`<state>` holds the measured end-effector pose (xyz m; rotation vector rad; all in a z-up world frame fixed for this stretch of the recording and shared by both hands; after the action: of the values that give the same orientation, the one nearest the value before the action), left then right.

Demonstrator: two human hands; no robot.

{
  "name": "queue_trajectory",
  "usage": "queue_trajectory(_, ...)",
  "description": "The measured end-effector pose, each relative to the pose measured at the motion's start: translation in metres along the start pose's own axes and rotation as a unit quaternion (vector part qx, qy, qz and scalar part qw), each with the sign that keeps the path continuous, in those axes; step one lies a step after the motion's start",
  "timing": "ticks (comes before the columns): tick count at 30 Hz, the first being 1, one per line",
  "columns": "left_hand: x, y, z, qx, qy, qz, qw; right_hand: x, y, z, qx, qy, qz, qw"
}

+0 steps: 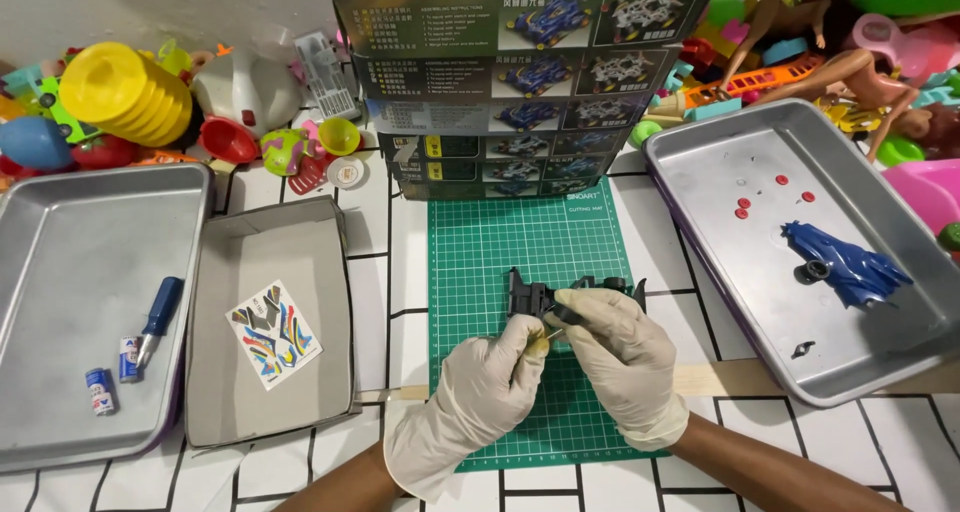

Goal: The person assembles a model vehicle chassis on a green cutting mat, attaching black plastic components and small parts from a nearby tray. They handle the chassis and parts by hand, occasionally picking up pieces from the tray and fitting them into the assembly.

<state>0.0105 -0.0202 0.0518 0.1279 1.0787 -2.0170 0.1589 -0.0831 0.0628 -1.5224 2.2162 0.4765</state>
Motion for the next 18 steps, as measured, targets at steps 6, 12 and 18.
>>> queue_trajectory(6, 0.003, 0.003, -0.008, -0.013, -0.028, 0.035, 0.999, 0.002, -0.001, 0.007, -0.035, 0.030, 0.005, 0.999)
queue_trajectory(12, 0.000, 0.006, -0.015, 0.020, -0.102, 0.011, 0.995, 0.001, -0.001, 0.011, -0.056, 0.068, 0.009, 0.996)
queue_trajectory(18, -0.001, 0.002, -0.013, 0.061, -0.120, 0.005, 0.991, 0.001, 0.003, 0.008, -0.049, 0.062, -0.001, 0.997)
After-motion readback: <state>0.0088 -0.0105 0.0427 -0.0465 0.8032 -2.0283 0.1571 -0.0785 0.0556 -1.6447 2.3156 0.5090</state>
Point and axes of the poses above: each hand's wrist, its own x-axis away from the middle knuckle, its own y-axis out of the palm, z = x × y, the point moved 4 cm from there along -x, towards the middle knuckle, and after that the axes turned 1 degree about y, right-handed, at the moved point
